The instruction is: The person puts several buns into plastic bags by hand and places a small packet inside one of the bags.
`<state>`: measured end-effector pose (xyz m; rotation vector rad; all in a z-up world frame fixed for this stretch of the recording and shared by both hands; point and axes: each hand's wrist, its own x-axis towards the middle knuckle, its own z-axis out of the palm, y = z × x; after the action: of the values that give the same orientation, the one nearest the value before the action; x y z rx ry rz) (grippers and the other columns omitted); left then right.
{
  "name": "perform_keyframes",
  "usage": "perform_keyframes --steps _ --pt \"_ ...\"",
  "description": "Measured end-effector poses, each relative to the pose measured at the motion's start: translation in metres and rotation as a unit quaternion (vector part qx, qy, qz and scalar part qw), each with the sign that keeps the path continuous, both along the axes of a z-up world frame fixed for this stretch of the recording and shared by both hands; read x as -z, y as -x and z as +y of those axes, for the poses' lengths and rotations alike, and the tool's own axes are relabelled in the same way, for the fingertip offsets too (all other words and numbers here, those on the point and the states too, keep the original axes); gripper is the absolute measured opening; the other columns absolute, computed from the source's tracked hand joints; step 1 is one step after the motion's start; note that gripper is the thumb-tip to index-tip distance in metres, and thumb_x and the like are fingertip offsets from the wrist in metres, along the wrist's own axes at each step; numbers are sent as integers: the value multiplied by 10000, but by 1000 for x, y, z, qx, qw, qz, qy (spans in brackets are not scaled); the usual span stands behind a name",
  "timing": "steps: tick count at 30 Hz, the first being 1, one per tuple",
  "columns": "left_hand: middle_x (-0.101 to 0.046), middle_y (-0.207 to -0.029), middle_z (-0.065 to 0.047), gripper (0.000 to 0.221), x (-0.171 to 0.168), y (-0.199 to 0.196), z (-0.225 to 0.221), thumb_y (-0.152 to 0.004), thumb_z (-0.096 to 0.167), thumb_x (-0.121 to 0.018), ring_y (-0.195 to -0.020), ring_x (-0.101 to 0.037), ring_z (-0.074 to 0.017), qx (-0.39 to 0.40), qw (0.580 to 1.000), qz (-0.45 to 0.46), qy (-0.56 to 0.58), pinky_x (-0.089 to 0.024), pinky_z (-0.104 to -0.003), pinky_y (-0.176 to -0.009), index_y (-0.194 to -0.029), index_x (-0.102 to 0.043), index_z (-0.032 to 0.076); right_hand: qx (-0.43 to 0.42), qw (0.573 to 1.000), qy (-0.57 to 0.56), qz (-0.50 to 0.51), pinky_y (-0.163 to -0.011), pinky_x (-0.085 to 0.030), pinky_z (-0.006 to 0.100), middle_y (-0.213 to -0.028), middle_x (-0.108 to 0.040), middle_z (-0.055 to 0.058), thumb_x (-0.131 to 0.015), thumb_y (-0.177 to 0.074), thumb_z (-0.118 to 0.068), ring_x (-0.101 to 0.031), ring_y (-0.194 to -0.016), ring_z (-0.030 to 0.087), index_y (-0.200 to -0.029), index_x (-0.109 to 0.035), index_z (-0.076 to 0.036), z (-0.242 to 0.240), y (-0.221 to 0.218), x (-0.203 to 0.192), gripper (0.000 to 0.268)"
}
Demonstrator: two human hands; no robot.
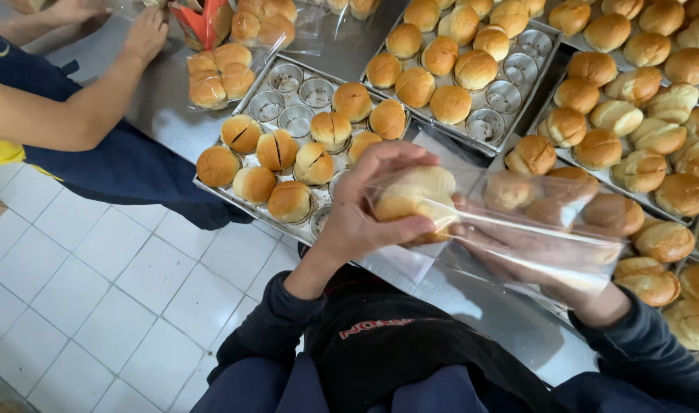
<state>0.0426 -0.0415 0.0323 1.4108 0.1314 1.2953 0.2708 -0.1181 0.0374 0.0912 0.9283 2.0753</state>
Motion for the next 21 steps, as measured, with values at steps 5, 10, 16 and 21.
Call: perform_keyframes --steps 5,10,16,21 --pt "-621 -1167 -75 811 -35 4 -8 -643 312 -773 -1096 -600 -143 8 955 296 -32 -464 -239 -933 -1318 -369 118 -100 253 670 690 -1092 -360 436 -1445 -256 240 -577 -862 -204 -321 -1345 363 -1393 -223 -12 18 -6 25 666" --pt "-48 -1610 -43 882 -18 8 15 -815 665 -339 -1555 -125 -246 -53 931 221 -285 -181 -568 -1357 -1512 -73 194 -126 65 701 699 -1131 -330 476 -1487 -207 177 -657 -797 -343 -303 -1380 348 -1447 -121 -121 25 -14 31 871" --pt "-263 -1501 -150 878 -37 -37 45 -773 658 -170 -1471 -157 -326 243 966 7 85 -157 -482 -1178 -1429 -268 83 -128 -396 664 621 -1131 -305 559 -1495 -108 253 -538 -881 -375 -225 -1385 395 -1419 -82 -40 33 31 -12 781" --pt "-251 -1491 -115 865 32 -57 42 -780 722 -273 -1377 -232 -297 106 856 -335 378 -240 -442 -1095 -1419 -291 140 -170 -344 518 764 -1125 -319 535 -1524 -34 197 -457 -883 2 -245 -1397 387 -1411 6 -82 55 48 -31 707"
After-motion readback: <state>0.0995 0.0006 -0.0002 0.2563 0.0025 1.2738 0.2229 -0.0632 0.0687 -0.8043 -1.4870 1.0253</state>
